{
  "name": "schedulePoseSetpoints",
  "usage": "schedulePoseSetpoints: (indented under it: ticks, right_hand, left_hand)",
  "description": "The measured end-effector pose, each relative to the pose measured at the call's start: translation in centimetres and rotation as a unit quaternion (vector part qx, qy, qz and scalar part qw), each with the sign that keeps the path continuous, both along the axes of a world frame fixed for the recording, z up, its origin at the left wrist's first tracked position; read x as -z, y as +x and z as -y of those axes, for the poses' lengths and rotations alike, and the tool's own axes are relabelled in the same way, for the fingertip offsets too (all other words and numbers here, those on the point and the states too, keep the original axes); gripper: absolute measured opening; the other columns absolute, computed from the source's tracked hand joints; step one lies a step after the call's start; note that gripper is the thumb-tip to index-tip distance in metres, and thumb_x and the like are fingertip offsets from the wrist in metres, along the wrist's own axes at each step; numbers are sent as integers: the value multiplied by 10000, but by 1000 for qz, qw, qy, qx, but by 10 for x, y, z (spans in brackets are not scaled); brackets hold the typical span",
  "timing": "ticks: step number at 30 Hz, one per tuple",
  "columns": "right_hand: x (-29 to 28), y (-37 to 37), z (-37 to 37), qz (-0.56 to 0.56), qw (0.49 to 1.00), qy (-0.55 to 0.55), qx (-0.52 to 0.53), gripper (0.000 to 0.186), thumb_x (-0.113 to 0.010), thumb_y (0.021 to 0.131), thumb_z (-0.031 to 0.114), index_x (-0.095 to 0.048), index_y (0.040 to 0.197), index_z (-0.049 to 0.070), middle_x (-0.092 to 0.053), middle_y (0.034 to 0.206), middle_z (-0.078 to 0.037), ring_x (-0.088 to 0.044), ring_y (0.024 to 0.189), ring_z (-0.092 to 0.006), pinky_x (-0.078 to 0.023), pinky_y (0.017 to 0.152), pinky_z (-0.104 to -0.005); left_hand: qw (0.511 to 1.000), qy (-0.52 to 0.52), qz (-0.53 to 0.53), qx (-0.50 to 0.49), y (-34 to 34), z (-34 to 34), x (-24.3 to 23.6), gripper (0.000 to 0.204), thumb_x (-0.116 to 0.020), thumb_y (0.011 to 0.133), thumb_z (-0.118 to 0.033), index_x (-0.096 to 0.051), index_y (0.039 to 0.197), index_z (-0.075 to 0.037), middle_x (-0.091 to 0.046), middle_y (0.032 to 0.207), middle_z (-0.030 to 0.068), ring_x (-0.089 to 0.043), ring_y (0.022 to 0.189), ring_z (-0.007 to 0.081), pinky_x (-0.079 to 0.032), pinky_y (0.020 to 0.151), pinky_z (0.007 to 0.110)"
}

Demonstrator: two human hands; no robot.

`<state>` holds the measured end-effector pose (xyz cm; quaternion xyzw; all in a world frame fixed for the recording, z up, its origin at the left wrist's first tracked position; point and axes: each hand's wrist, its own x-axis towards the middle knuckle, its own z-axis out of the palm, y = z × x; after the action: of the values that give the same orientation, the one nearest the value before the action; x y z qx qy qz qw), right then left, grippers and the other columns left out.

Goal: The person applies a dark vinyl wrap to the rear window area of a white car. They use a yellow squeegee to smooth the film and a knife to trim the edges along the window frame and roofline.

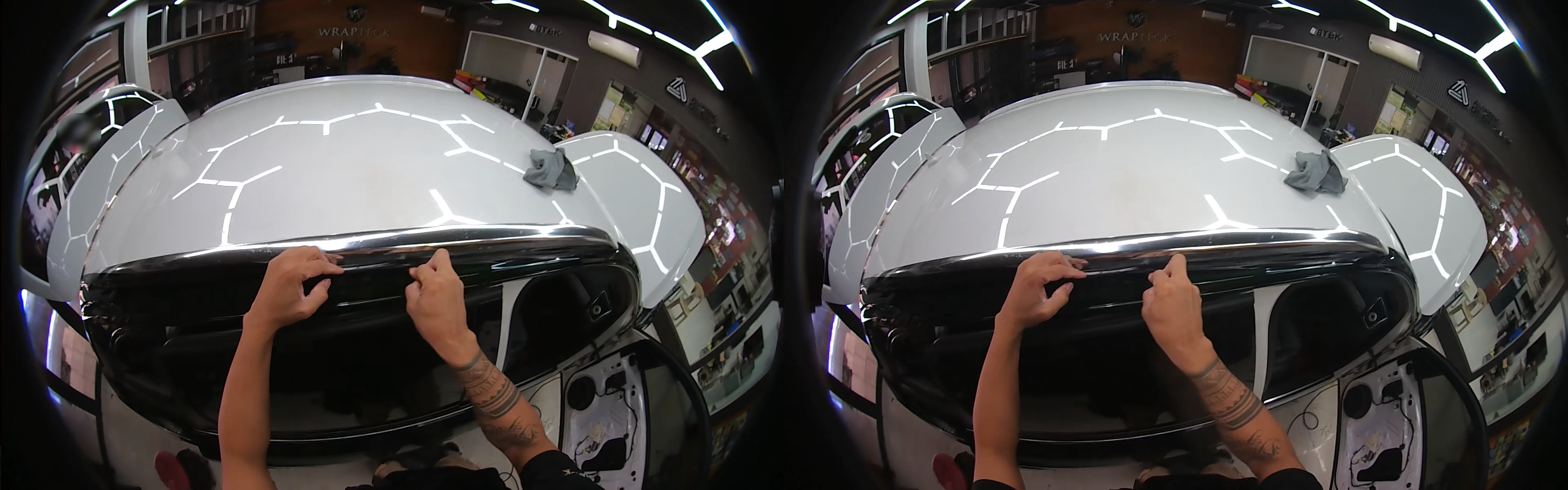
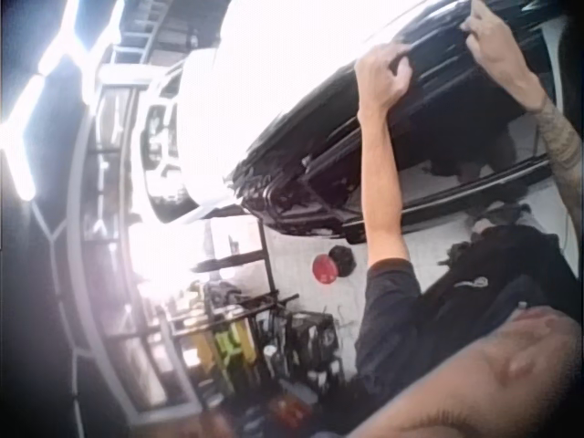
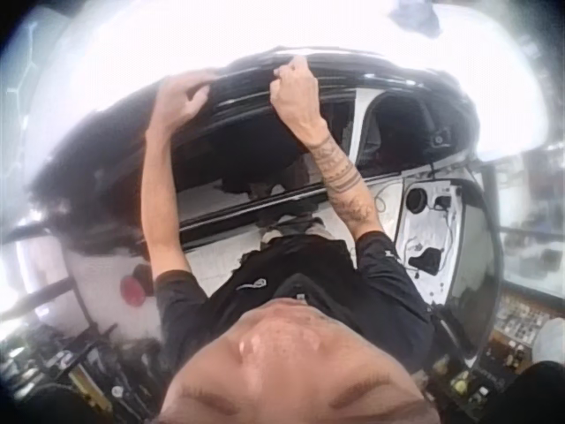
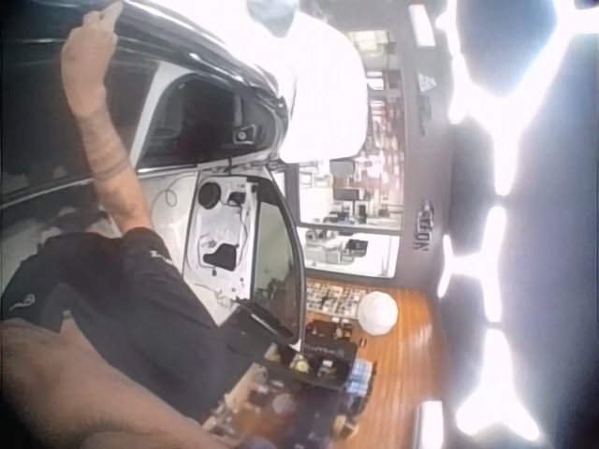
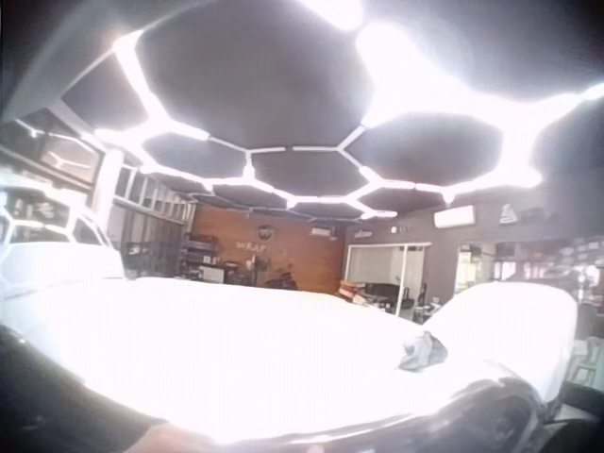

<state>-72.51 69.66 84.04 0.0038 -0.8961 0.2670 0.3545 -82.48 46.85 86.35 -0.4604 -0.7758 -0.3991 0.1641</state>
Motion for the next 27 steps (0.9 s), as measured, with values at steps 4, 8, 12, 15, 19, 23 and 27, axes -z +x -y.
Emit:
schedulePoseSetpoints:
  ticks: [4,8,12,15,19,23,27]
  right_hand:
    - [-5,-9,8,-28,1000,-2,-3,65,-622,797,-34,-660,834,-72,-525,923,-181,-611,718,-372,-515,643,-441]
    - [-1,12,-2,-31,996,-35,-79,81,-684,792,-18,-634,837,-63,-525,920,-169,-590,754,-344,-507,676,-396]
    - [25,95,-36,66,980,-145,-121,247,-784,780,1,-616,962,9,-581,992,-128,-666,847,-246,-536,680,-328]
    - [69,174,-56,330,765,-542,-111,408,-797,808,6,-592,1162,3,-687,960,-101,-650,598,-120,-537,500,-225]
    - [159,285,-57,514,660,-534,-125,576,-735,857,-20,-521,1391,-45,-690,1170,-116,-706,1017,-156,-592,817,-303]
    - [166,362,-52,435,781,-422,-150,793,-744,893,123,-301,1550,157,-702,1147,-147,-684,956,-292,-550,895,-380]
    - [203,402,-90,311,858,-328,-245,482,-679,913,72,-546,1375,104,-618,1020,-153,-616,925,-258,-489,836,-380]
  left_hand:
    - [999,-4,52,10,-2,6,-3,259,-616,702,48,-751,916,-8,-734,958,152,-716,998,303,-536,893,361]
    - [998,-14,57,6,-3,5,-4,252,-591,742,51,-744,937,12,-744,963,156,-718,958,294,-544,836,329]
    - [996,-11,90,-5,-1,-1,-8,241,-586,757,42,-746,935,9,-750,960,144,-719,948,271,-543,826,324]
    - [996,-16,86,-2,-2,-1,-9,239,-581,762,35,-746,932,5,-755,984,140,-720,948,270,-543,824,328]
    - [994,-35,93,-49,4,-3,-10,239,-582,764,35,-745,935,5,-754,994,140,-719,919,264,-546,816,333]
    - [994,-74,2,-78,13,-10,-9,242,-607,767,58,-722,976,14,-736,1056,146,-698,977,304,-540,858,347]
    - [984,-57,-84,-146,30,-22,-4,190,-655,773,63,-699,950,11,-701,1001,126,-679,970,308,-533,872,370]
